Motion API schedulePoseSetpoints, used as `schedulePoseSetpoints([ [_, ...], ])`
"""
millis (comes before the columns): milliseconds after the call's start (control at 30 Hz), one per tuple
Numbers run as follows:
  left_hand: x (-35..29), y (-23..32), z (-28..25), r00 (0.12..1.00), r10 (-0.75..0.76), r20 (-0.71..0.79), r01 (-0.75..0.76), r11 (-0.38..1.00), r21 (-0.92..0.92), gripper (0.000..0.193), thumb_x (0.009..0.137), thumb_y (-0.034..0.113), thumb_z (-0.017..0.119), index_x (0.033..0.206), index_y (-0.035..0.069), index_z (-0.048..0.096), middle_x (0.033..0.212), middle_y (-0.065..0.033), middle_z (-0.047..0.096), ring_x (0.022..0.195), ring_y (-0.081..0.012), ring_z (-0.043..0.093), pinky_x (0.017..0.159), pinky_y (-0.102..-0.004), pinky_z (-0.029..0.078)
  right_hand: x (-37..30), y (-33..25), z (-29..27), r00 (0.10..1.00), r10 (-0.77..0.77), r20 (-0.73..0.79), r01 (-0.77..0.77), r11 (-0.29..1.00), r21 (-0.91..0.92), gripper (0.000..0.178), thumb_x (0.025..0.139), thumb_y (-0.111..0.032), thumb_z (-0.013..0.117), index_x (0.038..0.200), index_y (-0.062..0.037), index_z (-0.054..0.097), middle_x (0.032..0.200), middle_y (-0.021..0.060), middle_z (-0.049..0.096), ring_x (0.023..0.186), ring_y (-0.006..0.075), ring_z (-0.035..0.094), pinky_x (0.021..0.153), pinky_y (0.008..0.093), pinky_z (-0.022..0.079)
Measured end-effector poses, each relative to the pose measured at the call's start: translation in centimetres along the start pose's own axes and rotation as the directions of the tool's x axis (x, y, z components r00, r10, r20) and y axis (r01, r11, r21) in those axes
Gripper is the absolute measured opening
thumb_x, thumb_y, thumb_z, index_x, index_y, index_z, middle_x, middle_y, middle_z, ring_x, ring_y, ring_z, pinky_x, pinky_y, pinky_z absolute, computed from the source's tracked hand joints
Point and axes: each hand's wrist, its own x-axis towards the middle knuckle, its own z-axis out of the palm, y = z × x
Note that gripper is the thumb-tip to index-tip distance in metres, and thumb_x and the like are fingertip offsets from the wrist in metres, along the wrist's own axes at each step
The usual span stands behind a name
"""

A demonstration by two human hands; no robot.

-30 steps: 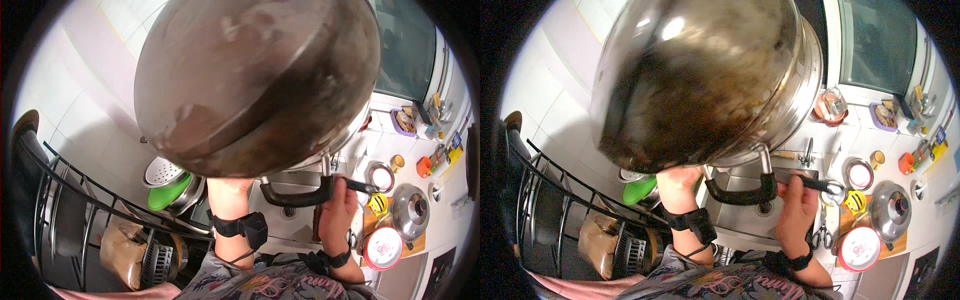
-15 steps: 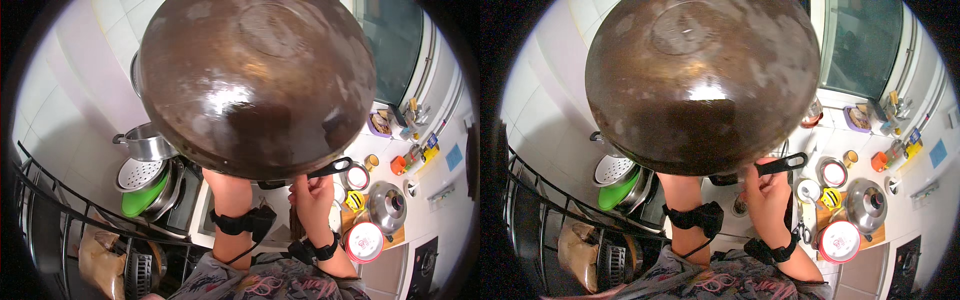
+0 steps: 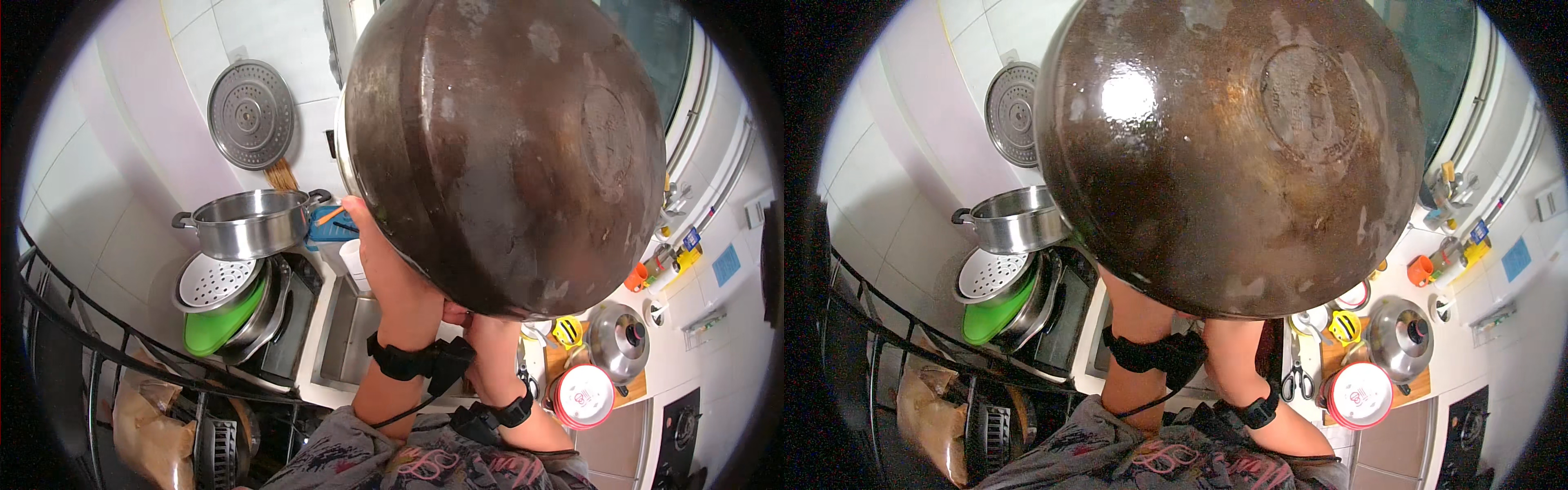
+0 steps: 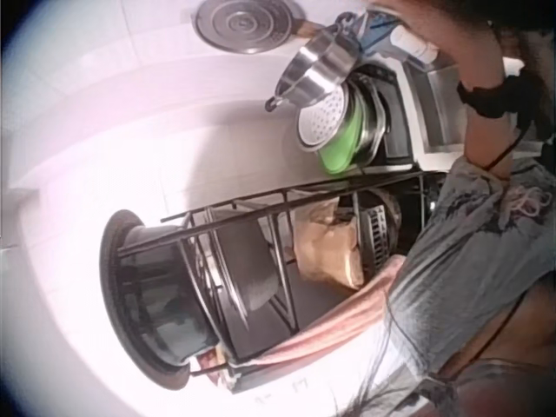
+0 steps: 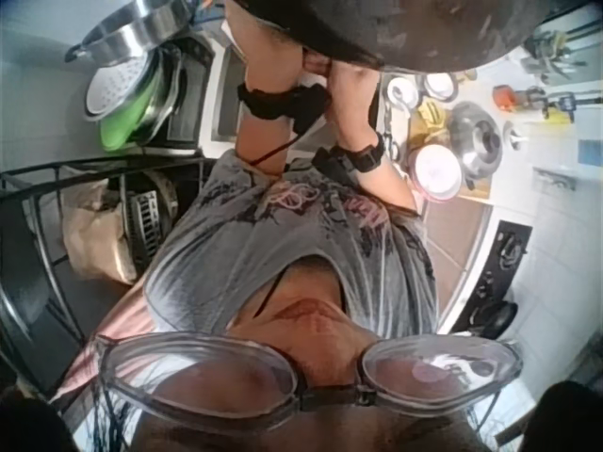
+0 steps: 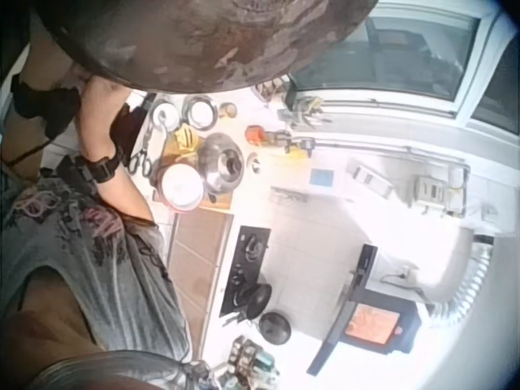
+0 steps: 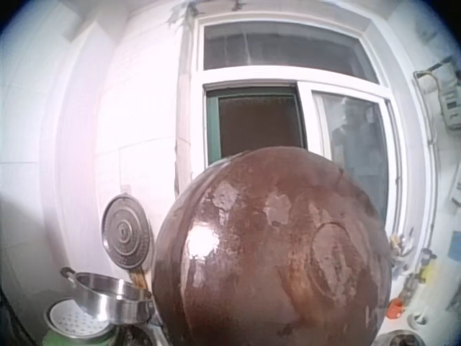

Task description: Tightening a screw on a pot handle using a screwdriver in a kitchen sink.

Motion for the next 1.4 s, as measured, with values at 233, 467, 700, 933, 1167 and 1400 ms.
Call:
schedulePoseSetpoints([
  [233,0.2,0.7,-0.1,0.965,0.263,0.019,-0.255,0.913,0.319,0.067,0.087,0.020,0.061,0.136,-0.004,0.023,0.107,-0.0132,0.059,0.099,-0.0258,0.057,0.087,-0.0332,0.043,-0.6,-0.9,-1.3,0.992,-0.034,0.119,0.057,0.980,-0.192,0.012,0.089,-0.005,0.053,0.090,0.0060,0.058,0.070,0.0131,0.064,0.056,0.0177,0.063,0.050,0.0289,0.052],
  [467,0.7,0.2,-1.3,0.994,0.087,-0.065,-0.086,0.996,0.023,0.062,0.091,0.022,0.053,0.141,0.001,0.022,0.117,-0.0114,0.056,0.105,-0.0234,0.056,0.091,-0.0315,0.042,-0.5,-0.4,-0.3,0.982,0.073,0.175,-0.050,0.990,-0.131,0.019,0.092,-0.009,0.051,0.088,0.0079,0.057,0.069,0.0159,0.065,0.054,0.0187,0.063,0.051,0.0285,0.054],
  [700,0.9,2.1,-0.5,0.969,-0.236,-0.065,0.142,0.757,-0.637,0.044,0.096,0.021,0.045,0.136,0.004,0.035,0.124,-0.0108,0.054,0.110,-0.0220,0.054,0.095,-0.0354,0.045,-0.7,-0.7,-0.1,0.992,-0.015,0.123,0.042,0.975,-0.218,0.021,0.093,-0.014,0.056,0.091,0.0071,0.056,0.069,0.0145,0.065,0.051,0.0183,0.063,0.049,0.0281,0.053],
  [933,1.9,0.3,-1.9,0.993,-0.120,-0.006,0.099,0.849,-0.518,0.047,0.100,0.036,0.031,0.139,0.009,0.031,0.125,-0.0077,0.051,0.114,-0.0171,0.050,0.098,-0.0333,0.041,0.0,-0.7,0.1,0.978,0.060,0.198,-0.021,0.981,-0.194,0.023,0.093,-0.016,0.058,0.095,0.0061,0.052,0.066,0.0135,0.064,0.051,0.0169,0.063,0.047,0.0262,0.052],
  [1167,1.7,0.8,-2.5,0.948,-0.318,-0.001,0.219,0.653,-0.725,0.056,0.100,0.052,0.023,0.132,0.011,0.043,0.124,-0.0040,0.052,0.111,-0.0173,0.051,0.097,-0.0332,0.042,0.2,-1.0,0.9,0.962,0.121,0.246,-0.076,0.980,-0.186,0.021,0.093,-0.017,0.058,0.094,0.0038,0.059,0.066,0.0122,0.065,0.051,0.0173,0.063,0.050,0.0284,0.053],
  [1400,1.2,4.5,-1.2,0.912,-0.377,-0.163,0.208,0.765,-0.609,0.055,0.099,0.053,0.026,0.125,0.010,0.049,0.120,-0.0020,0.053,0.108,-0.0156,0.052,0.090,-0.0301,0.045,1.7,-1.4,-4.3,0.968,-0.121,0.218,0.195,0.912,-0.360,0.022,0.093,-0.016,0.058,0.106,0.0020,0.055,0.074,0.0042,0.061,0.063,0.0088,0.058,0.059,0.0218,0.047],
])
